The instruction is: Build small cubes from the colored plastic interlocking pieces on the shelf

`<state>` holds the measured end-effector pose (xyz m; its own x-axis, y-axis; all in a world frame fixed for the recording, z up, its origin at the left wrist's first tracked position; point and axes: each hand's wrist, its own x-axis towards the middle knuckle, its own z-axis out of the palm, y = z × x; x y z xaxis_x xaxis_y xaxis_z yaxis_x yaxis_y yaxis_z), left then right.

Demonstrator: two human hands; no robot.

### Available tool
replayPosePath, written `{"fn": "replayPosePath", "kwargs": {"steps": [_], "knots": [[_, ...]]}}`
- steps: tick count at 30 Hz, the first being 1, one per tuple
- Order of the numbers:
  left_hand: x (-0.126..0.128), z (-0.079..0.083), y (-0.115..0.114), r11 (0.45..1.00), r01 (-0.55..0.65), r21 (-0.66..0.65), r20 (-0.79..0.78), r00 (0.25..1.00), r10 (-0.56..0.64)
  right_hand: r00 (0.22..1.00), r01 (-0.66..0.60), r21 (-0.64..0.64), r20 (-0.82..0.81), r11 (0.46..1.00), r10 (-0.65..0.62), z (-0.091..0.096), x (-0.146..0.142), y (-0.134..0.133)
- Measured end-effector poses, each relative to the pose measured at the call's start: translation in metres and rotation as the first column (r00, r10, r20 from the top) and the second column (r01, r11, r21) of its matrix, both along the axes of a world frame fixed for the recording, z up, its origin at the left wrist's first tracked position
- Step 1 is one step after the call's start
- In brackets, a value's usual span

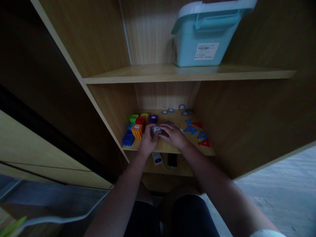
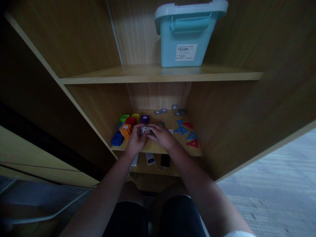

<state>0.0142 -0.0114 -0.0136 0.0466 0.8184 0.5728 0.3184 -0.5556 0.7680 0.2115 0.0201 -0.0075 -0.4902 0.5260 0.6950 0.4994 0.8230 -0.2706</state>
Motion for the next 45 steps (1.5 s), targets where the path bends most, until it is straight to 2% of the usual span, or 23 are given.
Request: {"fn": "replayPosePath", "kwargs": {"steps": [3,6,10,15,23,31,41,45], "knots": [[0.002,0.001,0.000,1.000,0.009,-0.008,0.040,0.999,-0.008,0.997,0.060,-0.001,-0.054,0.998,-0.060,0.001,0.002,0.002],[0.005,0.001,0.000,0.997,-0.079,0.001,0.031,0.996,0.078,0.988,0.139,-0.022,-0.072,0.990,-0.140,0.001,0.004,0.006],[0.007,-0.002,0.001,0.970,-0.239,0.049,-0.103,0.964,0.243,0.984,0.175,-0.056,-0.023,0.983,-0.176,-0.002,0.005,0.011],[0.009,-0.005,0.003,0.956,-0.288,0.058,-0.213,0.932,0.294,0.985,0.174,-0.067,0.028,0.982,-0.173,-0.007,0.004,0.015],[0.011,-0.009,0.006,0.944,-0.329,0.018,-0.337,0.887,0.316,0.974,0.219,-0.096,0.086,0.971,-0.211,-0.010,0.004,0.019],[0.011,-0.009,0.006,0.941,-0.333,0.056,-0.342,0.879,0.331,0.963,0.252,-0.114,0.125,0.961,-0.238,-0.010,0.002,0.019],[0.013,-0.002,0.002,0.926,-0.377,-0.018,-0.462,0.824,0.327,0.961,0.264,-0.137,0.126,0.955,-0.247,-0.009,0.001,0.017],[0.013,0.001,0.001,0.926,-0.378,-0.024,-0.467,0.823,0.324,0.964,0.259,-0.150,0.107,0.954,-0.245,-0.010,0.001,0.017]]}}
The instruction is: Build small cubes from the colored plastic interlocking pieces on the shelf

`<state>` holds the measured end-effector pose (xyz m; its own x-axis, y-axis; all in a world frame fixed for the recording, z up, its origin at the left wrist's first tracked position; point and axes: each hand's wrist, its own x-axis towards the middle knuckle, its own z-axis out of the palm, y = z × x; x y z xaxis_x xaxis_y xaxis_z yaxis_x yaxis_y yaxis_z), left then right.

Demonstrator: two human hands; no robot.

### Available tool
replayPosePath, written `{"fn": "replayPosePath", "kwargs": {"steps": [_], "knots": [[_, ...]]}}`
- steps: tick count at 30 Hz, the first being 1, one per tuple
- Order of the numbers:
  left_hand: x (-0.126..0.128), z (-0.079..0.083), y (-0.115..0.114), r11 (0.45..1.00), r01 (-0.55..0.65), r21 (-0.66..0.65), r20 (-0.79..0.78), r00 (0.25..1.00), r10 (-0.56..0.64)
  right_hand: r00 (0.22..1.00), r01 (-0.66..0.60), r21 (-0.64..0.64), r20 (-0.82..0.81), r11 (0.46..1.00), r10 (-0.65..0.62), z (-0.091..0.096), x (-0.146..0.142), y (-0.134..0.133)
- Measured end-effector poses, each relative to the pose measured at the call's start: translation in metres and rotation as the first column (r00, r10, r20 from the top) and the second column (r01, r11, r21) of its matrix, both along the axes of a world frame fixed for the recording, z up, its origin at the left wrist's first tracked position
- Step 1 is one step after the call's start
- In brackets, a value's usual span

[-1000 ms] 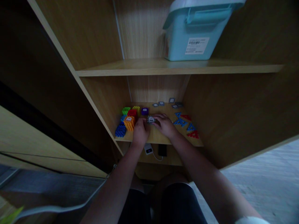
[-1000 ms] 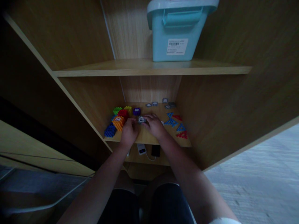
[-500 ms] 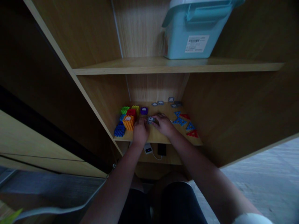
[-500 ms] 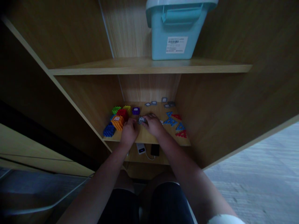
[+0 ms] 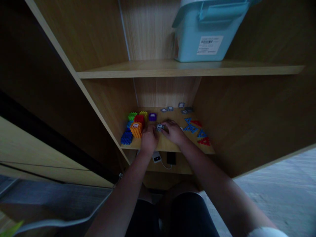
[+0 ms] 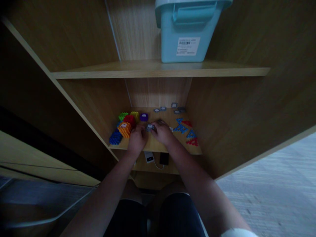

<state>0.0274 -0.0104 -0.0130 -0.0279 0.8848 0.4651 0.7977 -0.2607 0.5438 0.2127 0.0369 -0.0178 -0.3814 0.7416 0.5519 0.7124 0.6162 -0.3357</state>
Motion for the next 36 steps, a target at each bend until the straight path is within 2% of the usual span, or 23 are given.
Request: {"fn": "replayPosePath", "kwargs": {"steps": [20,29,36], "knots": [[0.0015,0.0031,-0.0020,1.000,-0.010,-0.007,-0.012,1.000,0.009,0.999,0.037,-0.021,0.003,0.999,-0.037,-0.0057,0.0005,0.0016],[0.0011,-0.0019,0.0005,0.999,-0.028,-0.018,-0.017,0.999,0.027,0.999,0.025,-0.031,-0.022,0.999,-0.026,-0.0075,0.0010,0.0023],[0.0014,0.0013,-0.0014,1.000,-0.012,-0.018,-0.012,1.000,0.012,0.999,0.020,-0.014,-0.033,1.000,-0.020,-0.0093,0.0019,0.0036]]}}
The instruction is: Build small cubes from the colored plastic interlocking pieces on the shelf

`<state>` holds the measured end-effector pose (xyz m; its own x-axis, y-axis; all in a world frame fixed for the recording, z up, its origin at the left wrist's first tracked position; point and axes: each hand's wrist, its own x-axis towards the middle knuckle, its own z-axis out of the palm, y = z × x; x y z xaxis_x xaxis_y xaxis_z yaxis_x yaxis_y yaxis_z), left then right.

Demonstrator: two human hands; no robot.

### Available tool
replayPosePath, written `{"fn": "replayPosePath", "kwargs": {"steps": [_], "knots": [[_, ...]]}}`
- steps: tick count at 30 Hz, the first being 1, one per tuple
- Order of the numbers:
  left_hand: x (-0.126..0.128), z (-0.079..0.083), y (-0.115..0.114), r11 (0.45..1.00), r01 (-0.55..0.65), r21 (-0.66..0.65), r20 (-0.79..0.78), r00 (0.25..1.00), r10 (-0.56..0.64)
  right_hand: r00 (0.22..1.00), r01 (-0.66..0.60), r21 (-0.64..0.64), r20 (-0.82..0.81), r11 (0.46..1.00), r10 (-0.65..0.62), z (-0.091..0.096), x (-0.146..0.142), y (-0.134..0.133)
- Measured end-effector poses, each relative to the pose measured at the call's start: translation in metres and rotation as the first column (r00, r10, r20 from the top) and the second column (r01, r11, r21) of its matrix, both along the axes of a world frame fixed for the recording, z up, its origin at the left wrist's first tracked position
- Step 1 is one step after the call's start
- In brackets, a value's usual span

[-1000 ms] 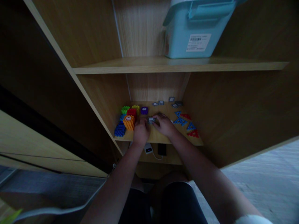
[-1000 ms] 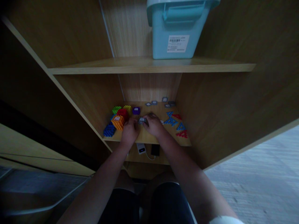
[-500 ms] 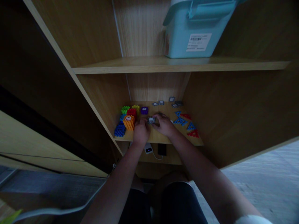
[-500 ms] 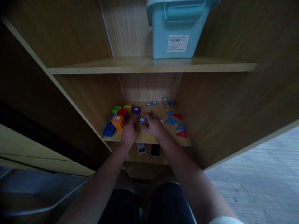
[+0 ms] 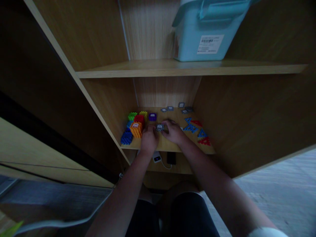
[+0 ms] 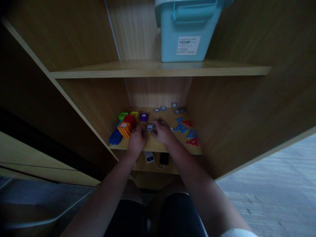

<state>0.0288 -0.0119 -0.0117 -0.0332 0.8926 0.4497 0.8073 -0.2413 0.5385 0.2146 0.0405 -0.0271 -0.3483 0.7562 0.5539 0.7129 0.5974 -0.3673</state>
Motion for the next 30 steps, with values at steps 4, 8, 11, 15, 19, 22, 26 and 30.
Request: {"fn": "replayPosePath", "kwargs": {"steps": [4,8,11,15,19,22,26,30], "knots": [[0.000,-0.001,0.000,1.000,0.001,0.003,0.013,1.000,-0.001,1.000,0.016,-0.014,0.001,1.000,-0.016,0.002,-0.001,-0.002],[0.000,-0.004,0.002,1.000,0.001,0.031,0.014,1.000,-0.001,1.000,0.026,-0.040,0.015,0.999,-0.026,0.004,-0.001,-0.003],[0.000,-0.003,0.002,1.000,-0.003,0.025,0.013,1.000,0.003,1.000,0.022,-0.039,0.018,0.999,-0.021,0.004,-0.001,-0.003],[0.000,-0.003,0.001,1.000,-0.007,0.008,0.006,1.000,0.007,0.999,0.022,-0.019,0.026,1.000,-0.021,0.006,-0.002,-0.004],[-0.001,-0.004,0.002,1.000,-0.014,0.000,0.007,1.000,0.014,0.988,0.157,0.026,-0.001,0.987,-0.157,0.008,0.002,-0.003],[-0.001,-0.004,0.002,1.000,-0.009,0.006,0.023,1.000,0.009,0.935,0.355,0.032,-0.032,0.934,-0.354,0.003,0.008,0.001],[0.000,-0.002,0.000,1.000,-0.005,0.003,0.031,1.000,0.005,0.888,0.459,0.026,-0.033,0.888,-0.458,-0.004,0.012,0.002],[0.001,0.001,-0.002,1.000,-0.024,-0.003,0.017,1.000,0.024,0.901,0.434,-0.021,-0.025,0.901,-0.434,-0.005,0.011,0.001]]}}
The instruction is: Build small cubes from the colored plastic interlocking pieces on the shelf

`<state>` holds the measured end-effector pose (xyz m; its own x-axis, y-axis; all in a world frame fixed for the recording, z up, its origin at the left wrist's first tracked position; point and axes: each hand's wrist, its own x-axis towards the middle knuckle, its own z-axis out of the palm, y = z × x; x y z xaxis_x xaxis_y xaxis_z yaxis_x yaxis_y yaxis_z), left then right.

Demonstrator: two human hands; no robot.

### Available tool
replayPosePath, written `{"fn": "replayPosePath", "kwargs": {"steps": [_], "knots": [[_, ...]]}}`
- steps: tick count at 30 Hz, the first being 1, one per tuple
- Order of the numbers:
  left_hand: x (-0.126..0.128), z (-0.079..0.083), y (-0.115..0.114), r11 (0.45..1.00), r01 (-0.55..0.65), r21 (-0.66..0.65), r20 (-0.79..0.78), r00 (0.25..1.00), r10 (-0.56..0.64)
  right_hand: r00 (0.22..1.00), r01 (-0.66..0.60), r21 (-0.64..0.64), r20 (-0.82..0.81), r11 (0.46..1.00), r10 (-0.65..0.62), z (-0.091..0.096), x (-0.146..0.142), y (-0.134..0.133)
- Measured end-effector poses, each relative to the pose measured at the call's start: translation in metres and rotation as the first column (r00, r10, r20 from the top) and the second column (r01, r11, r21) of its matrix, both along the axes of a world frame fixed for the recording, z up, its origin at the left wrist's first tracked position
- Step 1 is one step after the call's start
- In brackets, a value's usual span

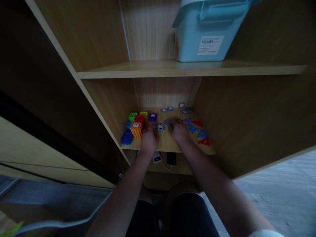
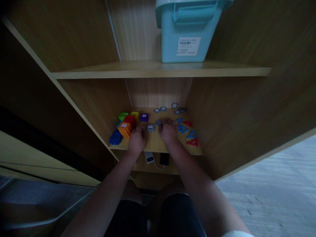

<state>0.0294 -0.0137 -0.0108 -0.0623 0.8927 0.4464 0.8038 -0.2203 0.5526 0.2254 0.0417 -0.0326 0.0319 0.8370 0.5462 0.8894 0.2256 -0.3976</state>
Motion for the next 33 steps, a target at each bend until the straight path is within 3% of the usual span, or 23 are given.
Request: {"fn": "replayPosePath", "kwargs": {"steps": [7,14,17,22,27,33], "knots": [[-0.001,-0.003,0.002,1.000,0.011,0.003,0.000,1.000,-0.011,0.999,0.026,0.066,0.031,0.998,-0.028,0.000,-0.002,0.000],[-0.002,-0.005,0.003,0.999,0.014,0.028,-0.013,1.000,-0.014,0.993,0.110,-0.084,0.044,0.990,-0.107,0.012,-0.005,-0.006],[-0.001,-0.005,0.003,1.000,0.013,0.020,-0.013,1.000,-0.013,0.994,0.104,-0.079,-0.017,0.991,-0.105,0.013,-0.004,-0.006],[0.000,-0.002,0.002,1.000,0.003,0.003,-0.006,1.000,-0.003,0.995,-0.081,0.026,-0.052,0.996,0.082,0.015,-0.003,-0.004],[0.001,0.002,0.000,1.000,0.004,-0.003,0.002,1.000,-0.004,0.945,-0.325,0.031,-0.021,0.945,0.325,0.015,-0.006,-0.005],[0.000,0.000,0.001,1.000,0.007,0.010,-0.007,1.000,-0.007,0.907,-0.418,0.023,-0.044,0.908,0.418,0.012,-0.006,-0.003]]}}
